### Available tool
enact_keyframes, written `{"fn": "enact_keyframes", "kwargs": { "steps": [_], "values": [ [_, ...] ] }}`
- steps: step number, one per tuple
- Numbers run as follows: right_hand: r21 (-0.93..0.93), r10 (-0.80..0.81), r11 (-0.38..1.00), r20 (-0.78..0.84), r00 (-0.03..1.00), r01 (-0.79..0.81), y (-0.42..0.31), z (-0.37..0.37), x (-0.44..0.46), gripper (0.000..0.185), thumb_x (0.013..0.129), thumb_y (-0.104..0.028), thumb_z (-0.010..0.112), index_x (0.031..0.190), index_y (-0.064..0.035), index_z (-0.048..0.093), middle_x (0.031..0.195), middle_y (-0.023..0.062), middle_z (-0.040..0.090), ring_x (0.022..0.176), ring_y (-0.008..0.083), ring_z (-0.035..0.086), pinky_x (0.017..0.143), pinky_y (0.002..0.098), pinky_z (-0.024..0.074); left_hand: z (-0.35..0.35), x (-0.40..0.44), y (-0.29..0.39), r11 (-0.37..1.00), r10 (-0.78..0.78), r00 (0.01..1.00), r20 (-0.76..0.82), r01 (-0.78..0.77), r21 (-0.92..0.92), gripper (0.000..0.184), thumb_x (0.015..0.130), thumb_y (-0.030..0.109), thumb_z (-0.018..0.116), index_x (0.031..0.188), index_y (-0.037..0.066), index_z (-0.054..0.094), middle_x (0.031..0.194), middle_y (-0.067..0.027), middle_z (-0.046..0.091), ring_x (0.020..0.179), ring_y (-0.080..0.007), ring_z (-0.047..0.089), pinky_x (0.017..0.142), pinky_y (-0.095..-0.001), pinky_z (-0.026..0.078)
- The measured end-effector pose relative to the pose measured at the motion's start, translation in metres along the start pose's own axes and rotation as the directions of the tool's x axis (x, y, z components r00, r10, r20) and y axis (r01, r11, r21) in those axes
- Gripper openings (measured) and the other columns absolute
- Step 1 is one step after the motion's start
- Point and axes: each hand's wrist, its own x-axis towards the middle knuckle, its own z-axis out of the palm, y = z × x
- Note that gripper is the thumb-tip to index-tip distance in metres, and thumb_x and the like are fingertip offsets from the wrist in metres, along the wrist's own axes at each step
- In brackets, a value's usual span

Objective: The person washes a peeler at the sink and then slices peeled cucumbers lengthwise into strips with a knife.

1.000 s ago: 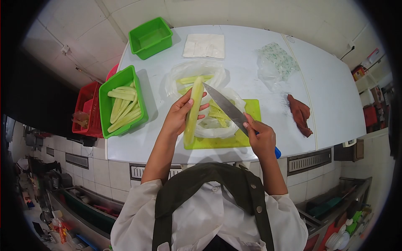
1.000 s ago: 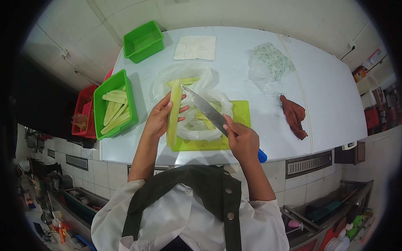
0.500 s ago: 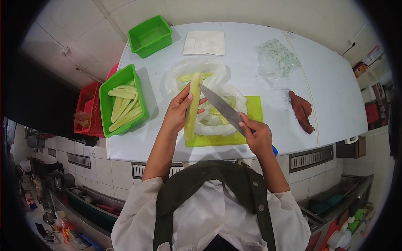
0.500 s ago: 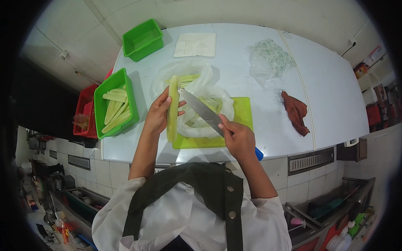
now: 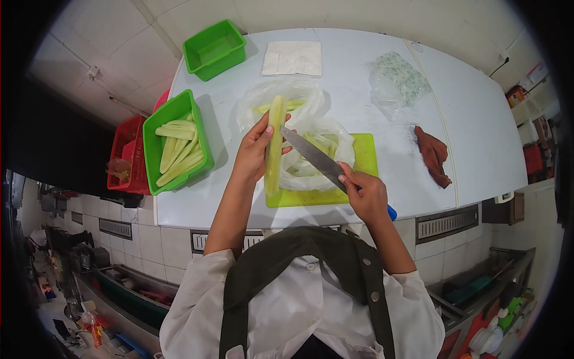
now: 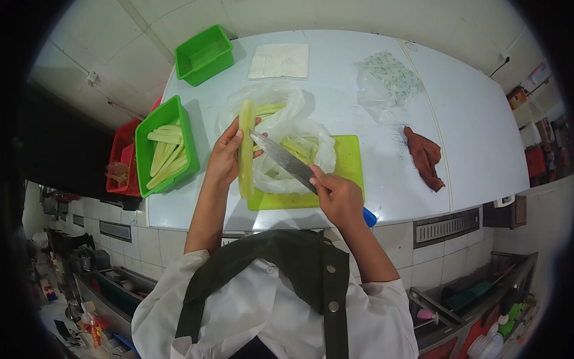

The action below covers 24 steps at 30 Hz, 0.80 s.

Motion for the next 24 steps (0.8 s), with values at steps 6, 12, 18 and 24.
{"fn": "enact_keyframes", "kwargs": {
  "steps": [6, 12, 18, 24],
  "values": [
    [0.035, 0.01, 0.999, 0.022, 1.0, -0.011, -0.001, 0.001, -0.007, 0.022, 0.08, -0.015, 0.062, 0.102, -0.0132, 0.067, 0.062, 0.0092, 0.058, 0.047, 0.0217, 0.049, 0.047, 0.0302, 0.0394, -0.005, 0.009, -0.002, 0.999, 0.043, 0.999, 0.016, -0.042, -0.015, 0.042, 0.096, 0.015, 0.036, 0.137, 0.009, 0.031, 0.131, -0.0102, 0.045, 0.112, -0.0283, 0.052, 0.085, -0.0323, 0.046],
    [0.326, 0.173, 0.922, 0.131, 0.976, -0.207, 0.019, 0.012, -0.008, 0.025, 0.082, -0.018, 0.062, 0.105, -0.0115, 0.065, 0.07, 0.0134, 0.062, 0.053, 0.0132, 0.052, 0.056, 0.0254, 0.0419, -0.007, 0.01, 0.004, 0.996, -0.088, 0.99, 0.111, 0.087, 0.01, 0.049, 0.095, 0.029, 0.037, 0.136, 0.004, 0.028, 0.131, -0.0169, 0.042, 0.117, -0.035, 0.045, 0.096, -0.0424, 0.039],
    [0.463, 0.21, 0.855, 0.104, 0.972, -0.234, 0.028, 0.025, -0.011, 0.024, 0.083, -0.019, 0.06, 0.105, -0.0089, 0.064, 0.072, 0.015, 0.062, 0.057, 0.0071, 0.05, 0.06, 0.0232, 0.0419, -0.028, -0.016, -0.028, 0.97, -0.184, 0.955, 0.231, 0.215, -0.115, 0.052, 0.095, 0.039, 0.032, 0.132, 0.001, 0.033, 0.125, -0.0142, 0.046, 0.114, -0.0249, 0.048, 0.094, -0.0425, 0.042],
    [0.259, 0.185, 0.944, 0.096, 0.978, -0.204, 0.009, 0.017, -0.007, 0.024, 0.082, -0.017, 0.061, 0.106, -0.0111, 0.065, 0.066, 0.0122, 0.058, 0.052, 0.0139, 0.051, 0.054, 0.0262, 0.0407, -0.005, -0.015, -0.043, 0.991, 0.129, 0.992, 0.007, -0.129, 0.026, 0.045, 0.097, 0.03, 0.03, 0.127, -0.002, 0.039, 0.124, -0.0142, 0.047, 0.108, -0.023, 0.052, 0.096, -0.0401, 0.042]
  ]
}}
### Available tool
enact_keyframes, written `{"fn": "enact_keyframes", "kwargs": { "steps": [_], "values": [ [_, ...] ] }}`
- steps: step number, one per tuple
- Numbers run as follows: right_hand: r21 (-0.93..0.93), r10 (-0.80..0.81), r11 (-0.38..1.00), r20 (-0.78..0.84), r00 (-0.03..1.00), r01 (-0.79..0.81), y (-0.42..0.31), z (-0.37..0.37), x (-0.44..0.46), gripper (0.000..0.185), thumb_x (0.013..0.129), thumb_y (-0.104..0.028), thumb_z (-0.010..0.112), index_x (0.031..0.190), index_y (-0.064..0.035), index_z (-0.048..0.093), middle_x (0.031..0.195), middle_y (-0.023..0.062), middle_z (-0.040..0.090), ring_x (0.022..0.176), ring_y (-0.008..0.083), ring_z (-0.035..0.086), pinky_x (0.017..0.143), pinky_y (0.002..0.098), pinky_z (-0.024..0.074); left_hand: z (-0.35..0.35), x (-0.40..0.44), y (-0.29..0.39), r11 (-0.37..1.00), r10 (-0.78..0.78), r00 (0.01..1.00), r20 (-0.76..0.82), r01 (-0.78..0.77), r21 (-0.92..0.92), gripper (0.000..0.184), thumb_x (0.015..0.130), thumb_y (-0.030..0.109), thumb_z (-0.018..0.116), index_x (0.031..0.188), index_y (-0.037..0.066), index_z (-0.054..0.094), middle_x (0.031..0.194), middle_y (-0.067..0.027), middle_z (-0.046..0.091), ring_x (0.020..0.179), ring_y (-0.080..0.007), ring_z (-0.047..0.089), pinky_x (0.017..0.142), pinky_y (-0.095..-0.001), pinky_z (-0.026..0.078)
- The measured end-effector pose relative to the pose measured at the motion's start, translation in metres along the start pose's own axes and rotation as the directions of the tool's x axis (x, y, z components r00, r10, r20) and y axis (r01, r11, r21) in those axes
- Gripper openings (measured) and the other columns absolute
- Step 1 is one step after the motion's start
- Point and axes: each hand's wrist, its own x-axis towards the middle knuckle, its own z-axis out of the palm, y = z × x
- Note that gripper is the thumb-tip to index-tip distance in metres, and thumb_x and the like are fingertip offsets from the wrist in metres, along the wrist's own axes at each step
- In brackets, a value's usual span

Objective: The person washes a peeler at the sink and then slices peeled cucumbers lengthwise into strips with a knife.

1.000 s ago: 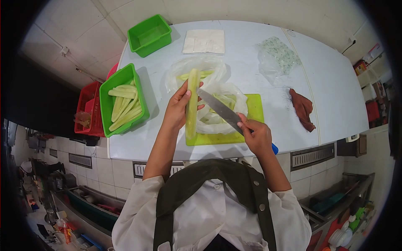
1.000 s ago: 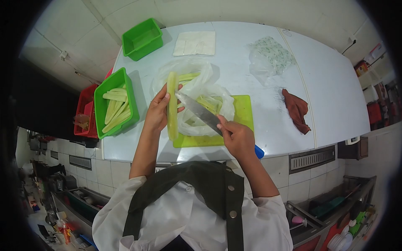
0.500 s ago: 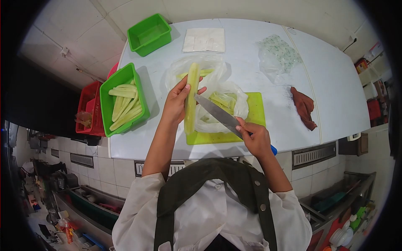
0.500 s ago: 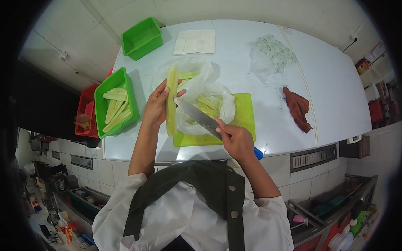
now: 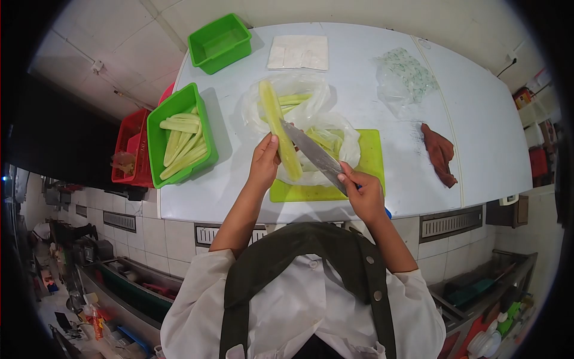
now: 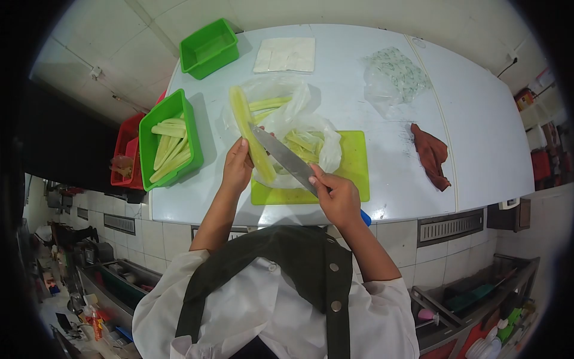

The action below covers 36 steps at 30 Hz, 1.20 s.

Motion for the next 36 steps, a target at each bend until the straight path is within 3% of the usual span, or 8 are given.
{"fn": "enact_keyframes", "kwargs": {
  "steps": [3, 6, 10, 12, 22, 27, 36],
  "values": [
    [-0.156, -0.119, 0.981, -0.026, 0.993, 0.114, -0.015, -0.007, 0.0, 0.024, 0.082, -0.016, 0.061, 0.105, -0.0126, 0.065, 0.061, 0.0096, 0.055, 0.048, 0.0191, 0.049, 0.05, 0.0288, 0.0393, 0.006, 0.001, 0.003, 0.998, 0.05, 0.996, -0.075, -0.046, 0.048, 0.045, 0.097, 0.031, 0.029, 0.124, -0.004, 0.041, 0.119, -0.0162, 0.051, 0.103, -0.0226, 0.055, 0.094, -0.0368, 0.043],
    [-0.147, -0.192, 0.971, -0.023, 0.981, 0.187, -0.012, -0.005, 0.0, 0.024, 0.081, -0.013, 0.062, 0.103, -0.0062, 0.065, 0.058, 0.0103, 0.05, 0.046, 0.0176, 0.041, 0.047, 0.027, 0.0342, 0.005, 0.003, 0.008, 0.992, 0.095, 0.99, -0.099, -0.086, 0.093, 0.045, 0.097, 0.031, 0.03, 0.121, -0.005, 0.042, 0.106, -0.0191, 0.058, 0.1, -0.0277, 0.057, 0.087, -0.0361, 0.046],
    [-0.232, -0.232, 0.947, -0.019, 0.973, 0.221, -0.015, -0.003, -0.003, 0.024, 0.08, -0.012, 0.062, 0.104, -0.0109, 0.065, 0.06, 0.0088, 0.053, 0.047, 0.0195, 0.046, 0.046, 0.029, 0.037, 0.009, 0.007, 0.014, 0.994, 0.11, 0.983, -0.144, -0.107, 0.025, 0.045, 0.097, 0.031, 0.031, 0.119, -0.007, 0.042, 0.094, -0.0213, 0.061, 0.098, -0.0296, 0.059, 0.081, -0.0383, 0.049],
    [-0.289, -0.269, 0.924, -0.03, 0.963, 0.249, -0.012, -0.003, -0.002, 0.026, 0.079, -0.012, 0.061, 0.104, -0.0167, 0.066, 0.062, 0.0068, 0.055, 0.049, 0.0216, 0.051, 0.047, 0.0315, 0.0399, 0.005, 0.008, 0.016, 0.996, 0.093, 0.984, -0.153, -0.091, 0.02, 0.045, 0.097, 0.031, 0.031, 0.118, -0.007, 0.042, 0.095, -0.0214, 0.061, 0.097, -0.0292, 0.059, 0.08, -0.0395, 0.05],
    [-0.228, -0.239, 0.943, 0.04, 0.97, 0.242, -0.014, -0.003, -0.009, 0.028, 0.079, -0.012, 0.061, 0.107, -0.0165, 0.064, 0.062, 0.0071, 0.055, 0.05, 0.0221, 0.051, 0.048, 0.0321, 0.0404, 0.01, 0.01, 0.034, 0.999, 0.025, 0.979, -0.204, -0.033, -0.036, 0.046, 0.097, 0.032, 0.031, 0.119, -0.007, 0.042, 0.096, -0.0209, 0.06, 0.096, -0.0306, 0.059, 0.079, -0.0419, 0.051],
    [-0.16, -0.192, 0.966, 0.084, 0.978, 0.203, -0.005, 0.001, -0.012, 0.028, 0.08, -0.011, 0.061, 0.107, -0.0163, 0.064, 0.062, 0.0081, 0.055, 0.049, 0.0219, 0.05, 0.048, 0.032, 0.04, 0.01, 0.015, 0.036, 0.996, 0.072, 0.967, -0.243, -0.081, -0.031, 0.047, 0.097, 0.033, 0.03, 0.12, -0.006, 0.04, 0.097, -0.02, 0.058, 0.097, -0.0323, 0.058, 0.08, -0.0431, 0.051],
    [-0.253, -0.257, 0.932, 0.041, 0.966, 0.259, -0.009, -0.01, -0.014, 0.03, 0.077, -0.009, 0.062, 0.106, -0.0168, 0.065, 0.061, 0.0066, 0.054, 0.048, 0.0213, 0.05, 0.046, 0.0308, 0.0396, 0.009, 0.019, 0.047, 0.996, 0.001, 0.972, -0.237, -0.021, -0.082, 0.046, 0.096, 0.033, 0.03, 0.121, -0.005, 0.04, 0.098, -0.0181, 0.057, 0.097, -0.0323, 0.057, 0.08, -0.0441, 0.05]
  ]
}}
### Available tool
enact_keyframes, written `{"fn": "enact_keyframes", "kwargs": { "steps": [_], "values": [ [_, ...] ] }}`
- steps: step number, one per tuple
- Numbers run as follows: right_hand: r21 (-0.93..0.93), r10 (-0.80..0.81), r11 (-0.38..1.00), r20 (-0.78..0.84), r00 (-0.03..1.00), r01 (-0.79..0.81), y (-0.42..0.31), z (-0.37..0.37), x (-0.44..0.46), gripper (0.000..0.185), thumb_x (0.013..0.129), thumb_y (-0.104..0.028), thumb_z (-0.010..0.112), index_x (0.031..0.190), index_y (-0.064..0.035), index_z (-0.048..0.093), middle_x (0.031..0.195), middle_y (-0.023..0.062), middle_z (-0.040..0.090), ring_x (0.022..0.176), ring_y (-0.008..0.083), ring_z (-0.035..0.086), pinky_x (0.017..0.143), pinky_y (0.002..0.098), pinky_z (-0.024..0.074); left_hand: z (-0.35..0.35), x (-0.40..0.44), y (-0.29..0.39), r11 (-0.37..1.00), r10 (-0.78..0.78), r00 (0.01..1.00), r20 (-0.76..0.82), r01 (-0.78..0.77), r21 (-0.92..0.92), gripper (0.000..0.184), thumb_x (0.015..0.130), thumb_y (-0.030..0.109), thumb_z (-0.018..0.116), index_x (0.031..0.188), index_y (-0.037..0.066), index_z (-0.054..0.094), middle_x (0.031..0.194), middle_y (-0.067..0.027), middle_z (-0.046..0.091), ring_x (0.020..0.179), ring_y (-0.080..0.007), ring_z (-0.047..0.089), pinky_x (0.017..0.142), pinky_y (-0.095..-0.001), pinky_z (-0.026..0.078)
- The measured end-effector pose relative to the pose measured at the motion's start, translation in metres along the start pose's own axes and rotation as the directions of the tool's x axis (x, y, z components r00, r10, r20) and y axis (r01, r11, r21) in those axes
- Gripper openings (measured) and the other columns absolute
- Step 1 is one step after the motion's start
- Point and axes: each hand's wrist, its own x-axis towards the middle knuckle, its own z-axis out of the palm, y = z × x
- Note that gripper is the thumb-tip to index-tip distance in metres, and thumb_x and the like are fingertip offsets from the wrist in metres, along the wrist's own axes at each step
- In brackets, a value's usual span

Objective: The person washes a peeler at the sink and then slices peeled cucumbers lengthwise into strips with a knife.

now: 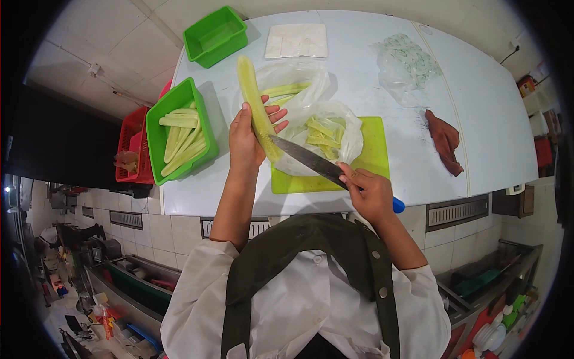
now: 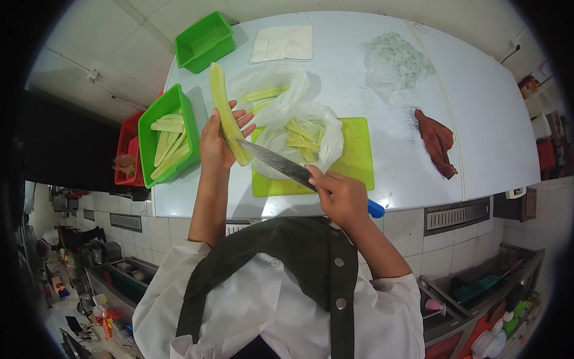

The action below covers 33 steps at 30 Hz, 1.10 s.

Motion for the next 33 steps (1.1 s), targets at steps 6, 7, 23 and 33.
{"fn": "enact_keyframes", "kwargs": {
  "steps": [6, 7, 23, 33],
  "values": [
    [-0.048, -0.02, 0.999, -0.022, 1.0, 0.019, -0.003, -0.01, 0.003, 0.03, 0.076, -0.008, 0.061, 0.105, -0.0159, 0.065, 0.06, 0.006, 0.053, 0.047, 0.0211, 0.05, 0.045, 0.0308, 0.0388, 0.004, -0.002, 0.003, 0.999, -0.01, 0.998, 0.068, 0.007, 0.033, 0.047, 0.096, 0.033, 0.031, 0.121, -0.005, 0.041, 0.094, -0.0169, 0.058, 0.094, -0.0317, 0.059, 0.08, -0.0437, 0.05],
    [-0.048, -0.027, 0.999, -0.027, 0.999, 0.025, -0.004, -0.009, 0.003, 0.03, 0.076, -0.008, 0.062, 0.105, -0.0158, 0.065, 0.059, 0.006, 0.052, 0.047, 0.0211, 0.05, 0.045, 0.0308, 0.0386, 0.004, -0.002, 0.002, 0.999, -0.019, 0.997, 0.072, 0.017, 0.031, 0.047, 0.096, 0.034, 0.031, 0.121, -0.005, 0.041, 0.093, -0.0168, 0.058, 0.094, -0.0316, 0.059, 0.08, -0.0437, 0.05],
    [0.233, 0.094, 0.966, 0.085, 0.992, -0.112, -0.001, 0.005, -0.007, 0.023, 0.081, -0.012, 0.06, 0.103, -0.0079, 0.065, 0.063, 0.0132, 0.053, 0.049, 0.0247, 0.048, 0.048, 0.0319, 0.0378, 0.017, -0.006, 0.001, 0.988, 0.143, 0.985, -0.097, -0.137, 0.07, 0.048, 0.096, 0.036, 0.03, 0.121, -0.003, 0.041, 0.099, -0.017, 0.054, 0.094, -0.0311, 0.058, 0.079, -0.0419, 0.05],
    [0.228, 0.098, 0.968, 0.042, 0.994, -0.105, -0.002, 0.012, -0.006, 0.025, 0.082, -0.012, 0.059, 0.106, -0.0073, 0.063, 0.061, 0.0126, 0.052, 0.049, 0.0216, 0.047, 0.05, 0.0303, 0.039, 0.033, -0.002, -0.007, 0.958, 0.272, 0.932, -0.24, -0.285, -0.019, 0.046, 0.097, 0.036, 0.028, 0.119, -0.003, 0.04, 0.101, -0.0194, 0.053, 0.096, -0.0327, 0.058, 0.08, -0.0422, 0.05]
  ]
}}
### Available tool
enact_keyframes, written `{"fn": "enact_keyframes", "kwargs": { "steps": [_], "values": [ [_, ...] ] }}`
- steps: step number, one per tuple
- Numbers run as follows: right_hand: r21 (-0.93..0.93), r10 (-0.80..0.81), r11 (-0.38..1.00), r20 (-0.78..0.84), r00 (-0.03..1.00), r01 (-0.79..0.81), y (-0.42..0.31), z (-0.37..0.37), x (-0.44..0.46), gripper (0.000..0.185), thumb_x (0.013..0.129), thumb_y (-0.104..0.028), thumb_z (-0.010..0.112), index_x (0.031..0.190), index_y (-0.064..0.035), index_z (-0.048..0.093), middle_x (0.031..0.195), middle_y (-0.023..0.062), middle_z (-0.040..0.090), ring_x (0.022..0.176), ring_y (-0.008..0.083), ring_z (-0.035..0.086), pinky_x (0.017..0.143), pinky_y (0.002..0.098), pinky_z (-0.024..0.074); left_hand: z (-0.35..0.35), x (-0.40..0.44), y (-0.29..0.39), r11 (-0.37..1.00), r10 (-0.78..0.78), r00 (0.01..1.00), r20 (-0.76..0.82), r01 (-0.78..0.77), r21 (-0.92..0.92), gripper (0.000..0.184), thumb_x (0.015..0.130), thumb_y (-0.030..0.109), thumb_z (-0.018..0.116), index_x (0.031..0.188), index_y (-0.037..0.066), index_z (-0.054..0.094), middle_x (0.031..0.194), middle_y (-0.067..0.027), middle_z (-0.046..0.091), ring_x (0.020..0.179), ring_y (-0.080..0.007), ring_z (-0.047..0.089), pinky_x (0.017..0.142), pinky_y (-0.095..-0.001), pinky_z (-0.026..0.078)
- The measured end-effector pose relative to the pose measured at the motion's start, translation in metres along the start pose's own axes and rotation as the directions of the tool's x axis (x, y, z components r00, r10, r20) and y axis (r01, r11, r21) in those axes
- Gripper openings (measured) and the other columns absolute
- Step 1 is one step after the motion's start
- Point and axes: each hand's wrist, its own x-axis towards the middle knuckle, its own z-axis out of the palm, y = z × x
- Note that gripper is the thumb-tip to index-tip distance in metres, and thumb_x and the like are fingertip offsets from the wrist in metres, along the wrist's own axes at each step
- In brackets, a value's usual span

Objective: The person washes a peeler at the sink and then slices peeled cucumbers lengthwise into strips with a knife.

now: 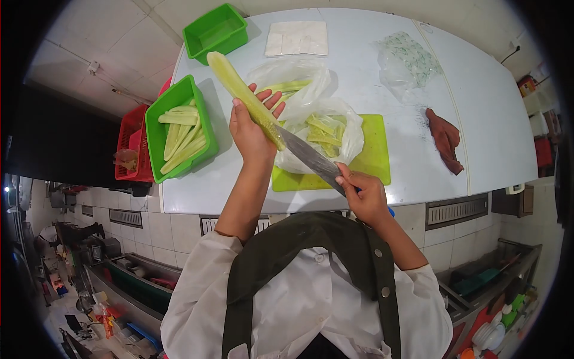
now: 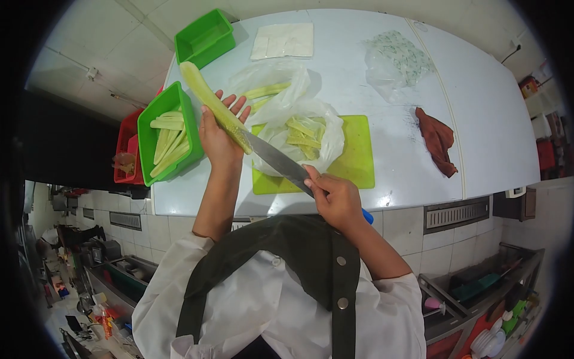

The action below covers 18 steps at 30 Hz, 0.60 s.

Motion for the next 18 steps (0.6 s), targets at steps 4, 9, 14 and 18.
{"fn": "enact_keyframes", "kwargs": {
  "steps": [4, 9, 14, 18],
  "values": [
    [0.049, 0.037, 0.998, -0.02, 0.999, -0.036, 0.002, 0.003, -0.001, 0.025, 0.083, -0.012, 0.059, 0.107, -0.0073, 0.063, 0.062, 0.0128, 0.052, 0.05, 0.0198, 0.047, 0.051, 0.0296, 0.0392, 0.006, -0.001, -0.006, 0.999, 0.04, 0.998, -0.043, -0.041, -0.026, 0.046, 0.096, 0.036, 0.029, 0.12, -0.002, 0.039, 0.104, -0.0192, 0.052, 0.098, -0.0331, 0.057, 0.082, -0.0424, 0.05],
    [0.25, 0.208, 0.941, 0.105, 0.973, -0.228, 0.015, 0.01, 0.0, 0.025, 0.084, -0.014, 0.059, 0.106, -0.0023, 0.062, 0.061, 0.011, 0.055, 0.053, 0.0099, 0.048, 0.053, 0.0263, 0.04, 0.006, 0.0, -0.006, 1.0, 0.002, 0.999, -0.046, -0.003, -0.018, 0.046, 0.097, 0.033, 0.027, 0.125, -0.003, 0.035, 0.111, -0.0213, 0.048, 0.103, -0.035, 0.053, 0.087, -0.0455, 0.046],
    [0.304, 0.205, 0.928, 0.059, 0.977, -0.213, 0.03, 0.0, -0.001, 0.024, 0.083, -0.014, 0.061, 0.099, 0.0035, 0.062, 0.063, 0.0018, 0.058, 0.057, 0.0067, 0.048, 0.055, 0.0229, 0.0412, -0.012, 0.009, -0.017, 0.988, -0.154, 0.986, 0.061, 0.155, -0.009, 0.044, 0.097, 0.031, 0.026, 0.126, -0.002, 0.036, 0.109, -0.0195, 0.049, 0.096, -0.0302, 0.054, 0.088, -0.0456, 0.045],
    [0.347, 0.341, 0.871, 0.083, 0.936, -0.348, 0.016, -0.027, -0.002, 0.019, 0.082, -0.011, 0.061, 0.093, 0.004, 0.059, 0.071, 0.0019, 0.059, 0.058, 0.0057, 0.05, 0.052, 0.0217, 0.0416, -0.027, 0.007, -0.018, 0.976, -0.217, 0.965, 0.147, 0.218, 0.005, 0.043, 0.097, 0.028, 0.028, 0.128, -0.001, 0.035, 0.111, -0.0163, 0.05, 0.098, -0.0254, 0.053, 0.089, -0.0457, 0.045]
  ]
}}
